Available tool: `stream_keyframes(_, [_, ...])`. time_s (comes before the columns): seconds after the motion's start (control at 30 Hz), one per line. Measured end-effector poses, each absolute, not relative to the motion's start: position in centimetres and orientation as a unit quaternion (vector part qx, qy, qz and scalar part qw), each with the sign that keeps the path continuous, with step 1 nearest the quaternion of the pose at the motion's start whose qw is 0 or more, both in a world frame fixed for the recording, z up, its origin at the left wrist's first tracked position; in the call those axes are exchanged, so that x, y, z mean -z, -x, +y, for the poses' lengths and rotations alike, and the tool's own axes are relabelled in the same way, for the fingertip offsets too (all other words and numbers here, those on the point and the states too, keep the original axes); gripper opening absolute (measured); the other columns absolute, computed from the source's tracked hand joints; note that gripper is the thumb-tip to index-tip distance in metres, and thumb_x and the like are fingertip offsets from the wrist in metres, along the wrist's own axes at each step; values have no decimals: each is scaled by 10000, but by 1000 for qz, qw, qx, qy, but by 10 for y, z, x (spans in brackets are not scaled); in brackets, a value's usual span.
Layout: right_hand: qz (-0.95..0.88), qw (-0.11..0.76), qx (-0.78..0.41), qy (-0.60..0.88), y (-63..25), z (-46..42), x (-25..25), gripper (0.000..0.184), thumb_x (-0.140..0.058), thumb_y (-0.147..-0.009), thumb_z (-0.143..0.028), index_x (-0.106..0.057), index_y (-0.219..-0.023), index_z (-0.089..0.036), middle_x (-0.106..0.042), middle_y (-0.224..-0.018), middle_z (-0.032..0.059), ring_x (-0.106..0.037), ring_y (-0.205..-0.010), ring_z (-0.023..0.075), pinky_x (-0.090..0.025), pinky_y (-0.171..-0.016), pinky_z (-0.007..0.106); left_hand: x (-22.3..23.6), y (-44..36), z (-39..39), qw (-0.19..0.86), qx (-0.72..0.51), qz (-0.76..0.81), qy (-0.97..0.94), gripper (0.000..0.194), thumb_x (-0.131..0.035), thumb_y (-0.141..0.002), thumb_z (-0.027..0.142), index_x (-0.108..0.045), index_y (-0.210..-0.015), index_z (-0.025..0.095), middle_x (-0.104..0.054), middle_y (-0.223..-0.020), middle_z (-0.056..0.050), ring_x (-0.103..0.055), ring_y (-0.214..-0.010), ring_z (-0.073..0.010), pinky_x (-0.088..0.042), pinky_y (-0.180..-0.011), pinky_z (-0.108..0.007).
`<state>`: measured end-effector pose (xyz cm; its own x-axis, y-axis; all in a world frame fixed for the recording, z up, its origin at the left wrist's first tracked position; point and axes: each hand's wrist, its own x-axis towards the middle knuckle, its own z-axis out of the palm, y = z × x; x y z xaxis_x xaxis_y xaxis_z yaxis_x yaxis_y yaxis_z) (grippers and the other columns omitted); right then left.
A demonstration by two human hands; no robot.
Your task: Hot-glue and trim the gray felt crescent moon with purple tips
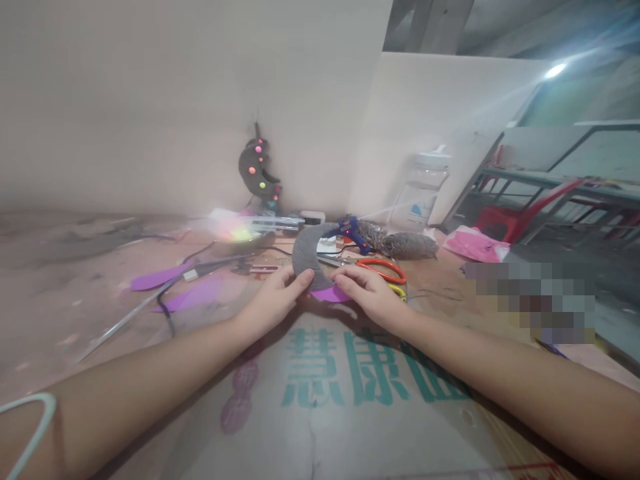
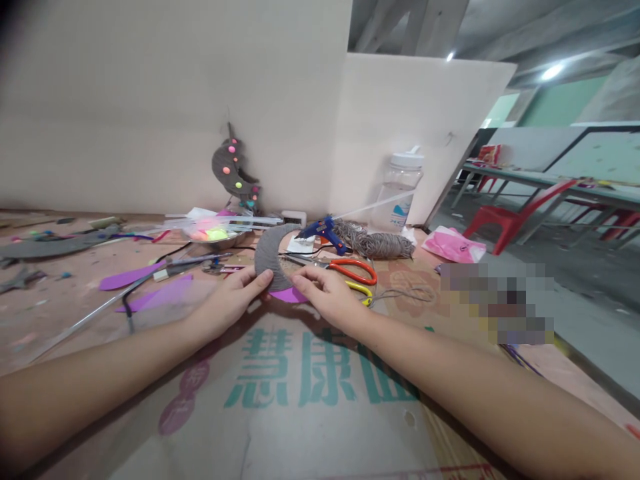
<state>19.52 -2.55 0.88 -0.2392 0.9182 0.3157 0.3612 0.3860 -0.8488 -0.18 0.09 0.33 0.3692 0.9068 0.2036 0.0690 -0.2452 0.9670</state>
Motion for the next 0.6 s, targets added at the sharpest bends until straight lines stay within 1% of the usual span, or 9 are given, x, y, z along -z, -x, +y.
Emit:
stream_keyframes(0.07, [-715,426,-327,449,-195,-26,-9,247,-530,-866,-395,-633,-888,-172,-623,-782,24,-579,-737,169,-475,-678,274,-3,2,1,494,-428,367,-661,372,-622,-802,531,-649,-795,160,-611,-685,1,-518,-643,-141,-412,-621,-243])
stream_keyframes(0.17, [-707,427,-338,451,-195,-28,-10,201,-555,-835,-353,-624,-906,-178,-644,-817,21,-598,-746,163,-486,-681,268,-4,1,0,496,-433,365,-659,380,-631,-792,540,-615,-720,167,-581,-642,6,-512,-633,-141,-406,-614,-246])
stream_keyframes(0.23, [-704,419,-346,457,-193,-30,-11,187,-577,-817,-342,-618,-897,-178,-652,-830,18,-608,-730,155,-487,-674,263,-5,1,-1,496,-436,363,-657,382,-633,-793,537,-596,-691,171,-566,-624,10,-507,-627,-141,-405,-614,-247])
stream_keyframes(0.3, [-699,409,-352,468,-192,-31,-12,188,-588,-808,-350,-614,-878,-177,-643,-789,9,-601,-679,145,-476,-630,253,-5,1,-1,499,-438,358,-656,378,-632,-798,527,-578,-674,174,-553,-619,16,-495,-619,-134,-399,-611,-243])
stream_keyframes(0.4, [-696,408,-345,480,-191,-32,-12,195,-589,-805,-365,-618,-838,-176,-630,-736,3,-588,-640,143,-464,-592,247,-4,1,0,508,-432,350,-658,360,-627,-810,513,-588,-714,168,-547,-638,22,-481,-616,-124,-382,-591,-233])
stream_keyframes(0.5, [-710,411,-319,475,-192,-31,-12,190,-584,-809,-356,-634,-816,-173,-651,-762,16,-594,-673,151,-476,-631,258,-3,2,1,505,-421,350,-667,349,-614,-825,506,-613,-790,159,-549,-664,21,-480,-627,-122,-372,-583,-228])
stream_keyframes(0.6, [-721,411,-305,468,-193,-30,-11,183,-576,-822,-343,-641,-811,-172,-660,-778,22,-599,-701,157,-478,-654,261,-2,2,2,502,-418,348,-673,361,-599,-832,515,-608,-816,155,-545,-669,20,-480,-628,-121,-369,-576,-226])
